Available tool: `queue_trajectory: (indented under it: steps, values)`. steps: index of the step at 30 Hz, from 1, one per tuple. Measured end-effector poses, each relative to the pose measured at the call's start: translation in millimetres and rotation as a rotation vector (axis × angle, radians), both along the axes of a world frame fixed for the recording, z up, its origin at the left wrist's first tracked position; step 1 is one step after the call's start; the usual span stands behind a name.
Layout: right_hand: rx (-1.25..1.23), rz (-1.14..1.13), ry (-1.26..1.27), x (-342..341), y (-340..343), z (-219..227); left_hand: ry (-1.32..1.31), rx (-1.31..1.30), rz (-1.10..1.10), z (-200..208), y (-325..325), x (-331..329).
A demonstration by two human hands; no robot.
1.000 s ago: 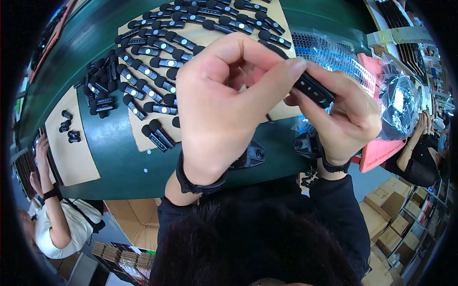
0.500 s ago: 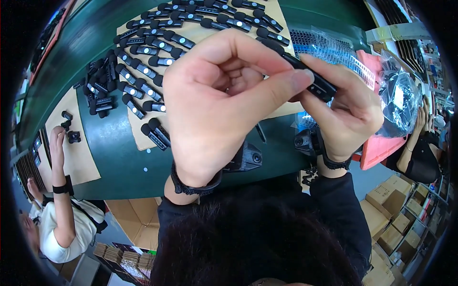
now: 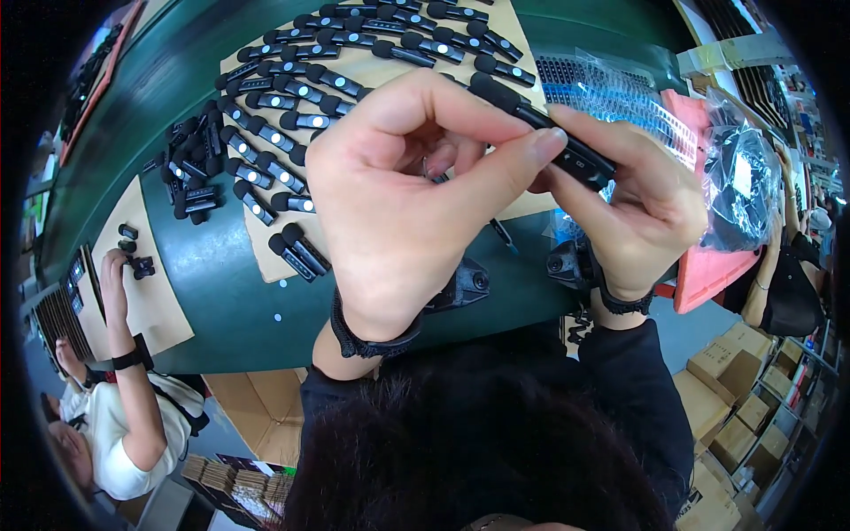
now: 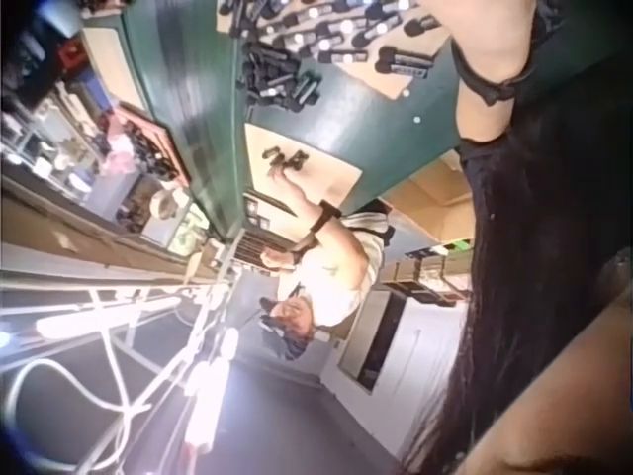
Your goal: The person aligns a sheet of adhesive film on the workstation by hand, then peels individual film strips and applies them onto small microphones one at a time.
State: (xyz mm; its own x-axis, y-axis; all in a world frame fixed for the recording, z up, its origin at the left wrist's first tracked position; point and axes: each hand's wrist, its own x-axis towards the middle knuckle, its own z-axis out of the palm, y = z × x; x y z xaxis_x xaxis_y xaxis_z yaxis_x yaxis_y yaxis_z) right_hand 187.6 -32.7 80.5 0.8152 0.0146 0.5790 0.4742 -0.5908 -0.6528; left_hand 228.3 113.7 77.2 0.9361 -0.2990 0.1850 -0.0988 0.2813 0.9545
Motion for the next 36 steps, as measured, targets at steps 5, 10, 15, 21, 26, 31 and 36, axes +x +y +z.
queue_trajectory:
  steps: [5, 10, 15, 21, 26, 31, 36]
  values:
    - [-0.009, 0.000, -0.027, -3, 3, 1, -0.099, 0.015, 0.017, 0, 1, -4]
    - [-0.010, -0.018, -0.037, -14, -1, -4, -0.093, 0.088, 0.016, 4, -3, -16]
    - [-0.087, -0.168, -0.105, -54, -6, -27, -0.034, 0.233, -0.109, -5, -10, -35]
    - [0.091, -0.203, 0.320, -162, -4, -69, -0.198, 0.815, -0.548, -32, -25, -91]
    - [0.558, -0.232, 0.748, -252, 19, -108, -0.205, 0.886, -0.848, -99, -16, -164]
    - [0.636, -0.171, 0.835, -283, 20, -118, -0.286, 0.910, -0.878, -107, -16, -194]
    - [0.527, -0.051, 0.772, -272, 21, -121, -0.315, 0.952, -0.812, -110, -7, -188]
